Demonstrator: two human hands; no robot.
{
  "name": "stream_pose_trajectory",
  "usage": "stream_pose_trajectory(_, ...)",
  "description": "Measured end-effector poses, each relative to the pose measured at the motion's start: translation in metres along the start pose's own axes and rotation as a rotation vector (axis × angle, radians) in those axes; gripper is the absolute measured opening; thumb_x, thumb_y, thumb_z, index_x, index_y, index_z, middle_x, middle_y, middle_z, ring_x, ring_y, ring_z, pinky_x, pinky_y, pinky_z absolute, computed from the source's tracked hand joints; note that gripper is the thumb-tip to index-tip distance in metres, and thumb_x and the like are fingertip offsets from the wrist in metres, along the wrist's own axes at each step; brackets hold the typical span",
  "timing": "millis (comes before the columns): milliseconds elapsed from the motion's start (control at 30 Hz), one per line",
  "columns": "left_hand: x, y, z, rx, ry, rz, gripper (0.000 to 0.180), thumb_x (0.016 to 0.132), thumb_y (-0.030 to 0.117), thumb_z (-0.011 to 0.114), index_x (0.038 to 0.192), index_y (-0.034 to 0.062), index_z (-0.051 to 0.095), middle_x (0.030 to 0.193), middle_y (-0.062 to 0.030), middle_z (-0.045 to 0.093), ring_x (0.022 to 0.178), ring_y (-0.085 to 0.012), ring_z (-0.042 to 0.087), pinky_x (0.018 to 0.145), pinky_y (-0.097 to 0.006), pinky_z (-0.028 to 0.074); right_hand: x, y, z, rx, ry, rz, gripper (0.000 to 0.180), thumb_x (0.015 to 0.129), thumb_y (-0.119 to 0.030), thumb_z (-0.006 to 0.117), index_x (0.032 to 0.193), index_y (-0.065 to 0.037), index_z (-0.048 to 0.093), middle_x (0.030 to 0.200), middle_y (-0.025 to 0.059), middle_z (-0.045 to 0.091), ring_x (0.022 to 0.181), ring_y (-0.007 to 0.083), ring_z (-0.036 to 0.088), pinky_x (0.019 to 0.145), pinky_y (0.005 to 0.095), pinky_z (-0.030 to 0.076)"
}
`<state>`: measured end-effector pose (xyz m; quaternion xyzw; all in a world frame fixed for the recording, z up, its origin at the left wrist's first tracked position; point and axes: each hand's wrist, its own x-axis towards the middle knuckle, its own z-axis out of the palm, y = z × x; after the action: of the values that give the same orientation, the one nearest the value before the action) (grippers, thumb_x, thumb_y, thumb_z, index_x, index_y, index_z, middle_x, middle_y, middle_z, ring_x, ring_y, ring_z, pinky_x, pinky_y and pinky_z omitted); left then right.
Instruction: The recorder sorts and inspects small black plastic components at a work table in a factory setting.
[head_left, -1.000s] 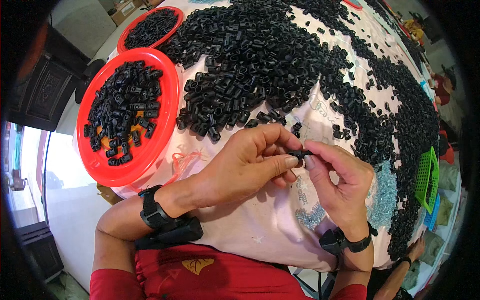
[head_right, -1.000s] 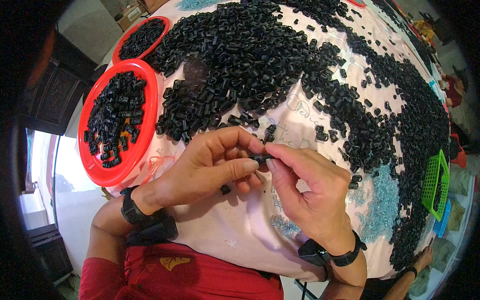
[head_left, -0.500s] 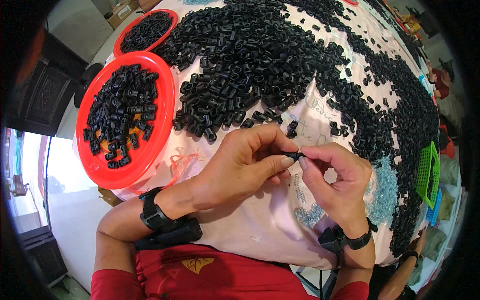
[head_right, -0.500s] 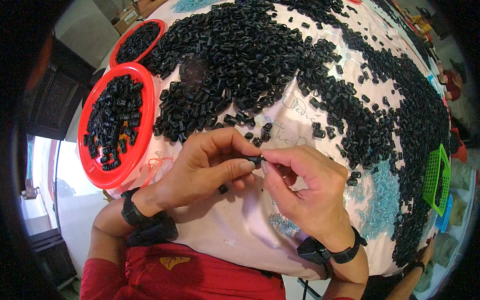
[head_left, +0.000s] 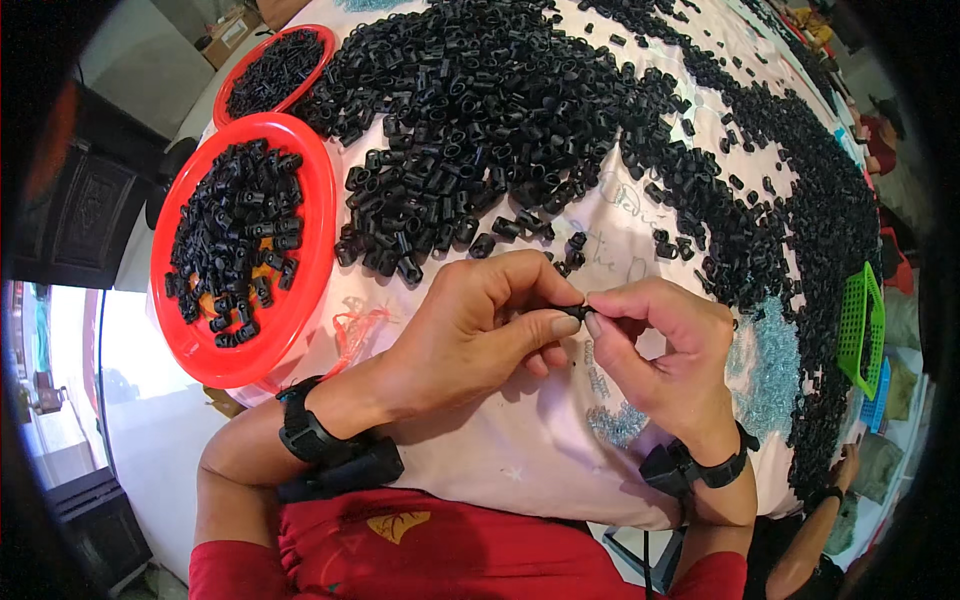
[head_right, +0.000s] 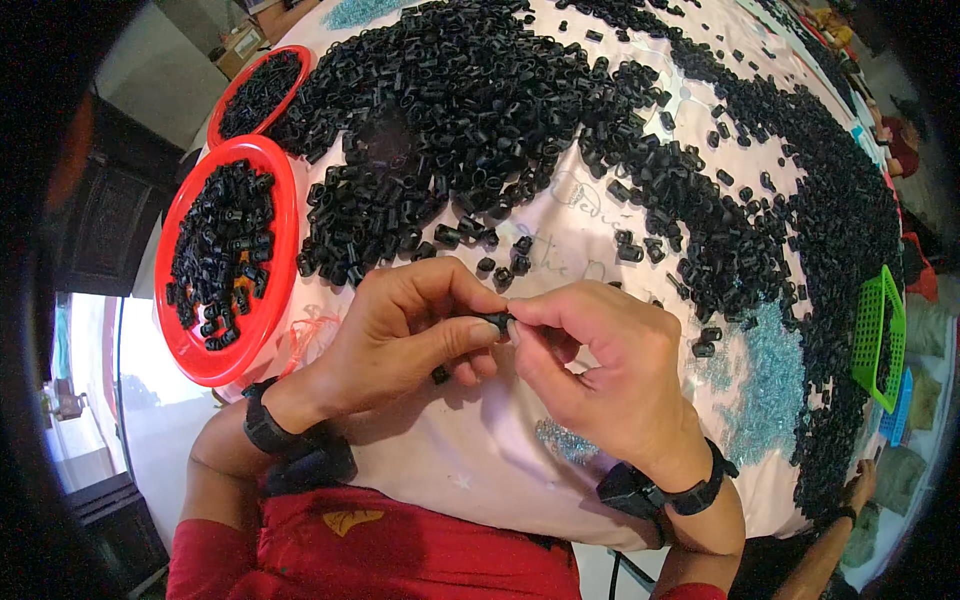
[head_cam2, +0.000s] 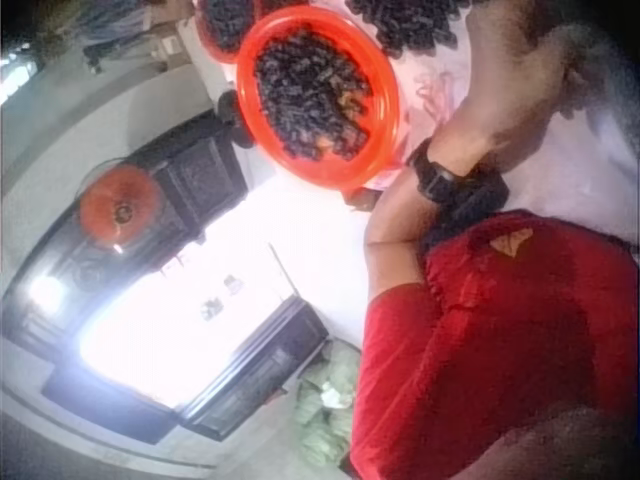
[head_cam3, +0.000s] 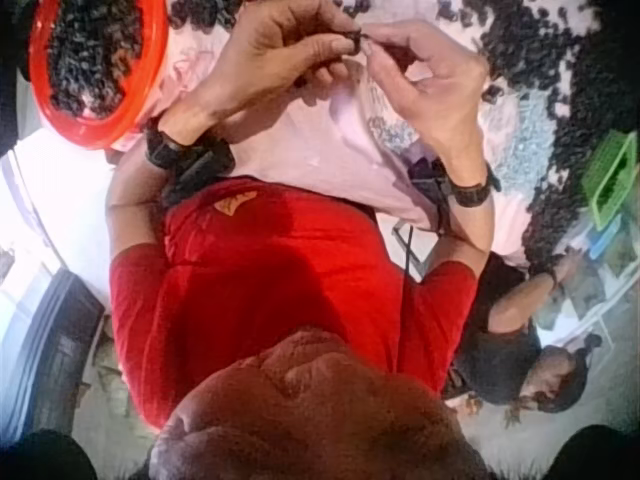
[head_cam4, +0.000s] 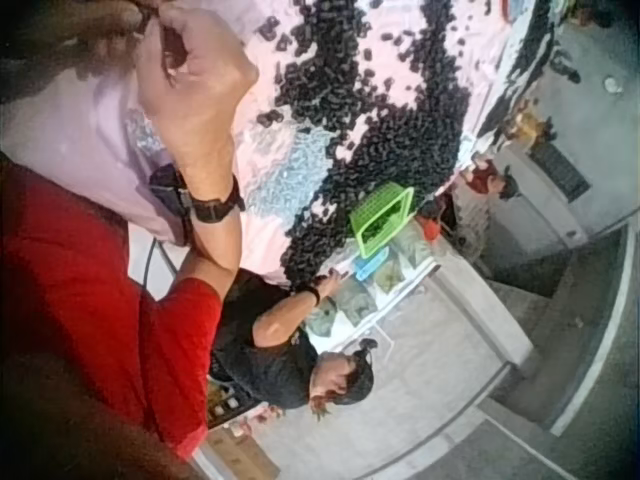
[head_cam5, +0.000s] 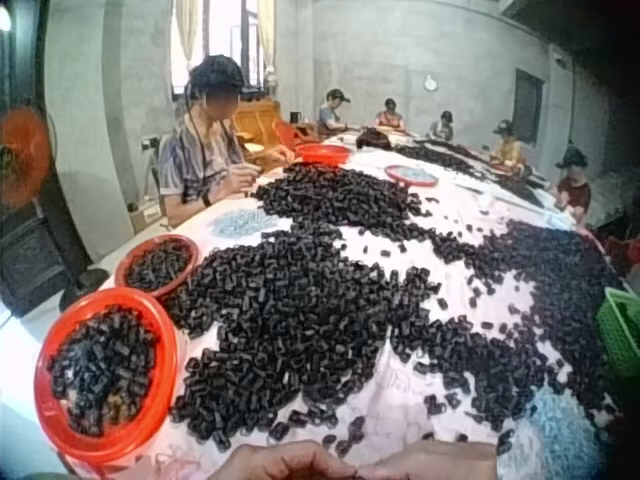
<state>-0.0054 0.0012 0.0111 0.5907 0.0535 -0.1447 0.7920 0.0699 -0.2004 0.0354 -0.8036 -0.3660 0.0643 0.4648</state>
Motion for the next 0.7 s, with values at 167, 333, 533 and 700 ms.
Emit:
stream_pose_trajectory(167, 0.0, -0.009, 0.004, 0.09, 0.057, 0.09, 0.011, 0.103, 0.005, 0.06, 0.11, -0.0007, 0.065, 0.079, -0.0011, 0.067, 0.066, -0.003, 0.059, 0.053, -0.02, 0.047, -0.002, 0.001, 0.005, -0.032, 0.032, -0.04, 0.014, 0.084, 0.002, 0.073, 0.098, 0.002, 0.074, 0.078, 0.0103, 0.07, 0.062, 0.014, 0.067, 0.058, 0.0257, 0.053)
stream_pose_trajectory(333, -0.002, -0.01, 0.009, 0.175, 0.087, 0.161, 0.011, 0.103, 0.004, 0.06, 0.11, -0.0013, 0.066, 0.079, -0.002, 0.068, 0.066, -0.0039, 0.06, 0.054, -0.021, 0.049, -0.005, 0.003, 0.005, 0.054, 0.004, 0.049, 0.017, 0.083, 0.004, 0.072, 0.1, 0.002, 0.073, 0.078, 0.0108, 0.07, 0.063, 0.0142, 0.068, 0.059, 0.0263, 0.054)
stream_pose_trajectory(533, 0.002, 0.0, 0.011, -0.003, 0.101, 0.023, 0.015, 0.103, 0.004, 0.061, 0.116, -0.002, 0.064, 0.092, -0.0048, 0.071, 0.079, -0.0065, 0.066, 0.07, -0.022, 0.056, 0.0, 0.0, 0.006, -0.04, 0.036, -0.036, 0.02, 0.083, 0.003, 0.075, 0.103, 0.002, 0.072, 0.084, 0.0124, 0.071, 0.068, 0.0167, 0.07, 0.06, 0.0276, 0.055)
stream_pose_trajectory(700, 0.008, -0.001, 0.009, -0.215, 0.059, 0.056, 0.019, 0.103, 0.009, 0.064, 0.117, -0.0031, 0.063, 0.102, -0.0079, 0.073, 0.087, -0.0096, 0.07, 0.078, -0.025, 0.058, 0.003, -0.002, 0.008, -0.134, 0.03, -0.177, 0.038, 0.076, 0.002, 0.08, 0.113, 0.001, 0.07, 0.095, 0.0143, 0.07, 0.081, 0.0259, 0.069, 0.067, 0.034, 0.056)
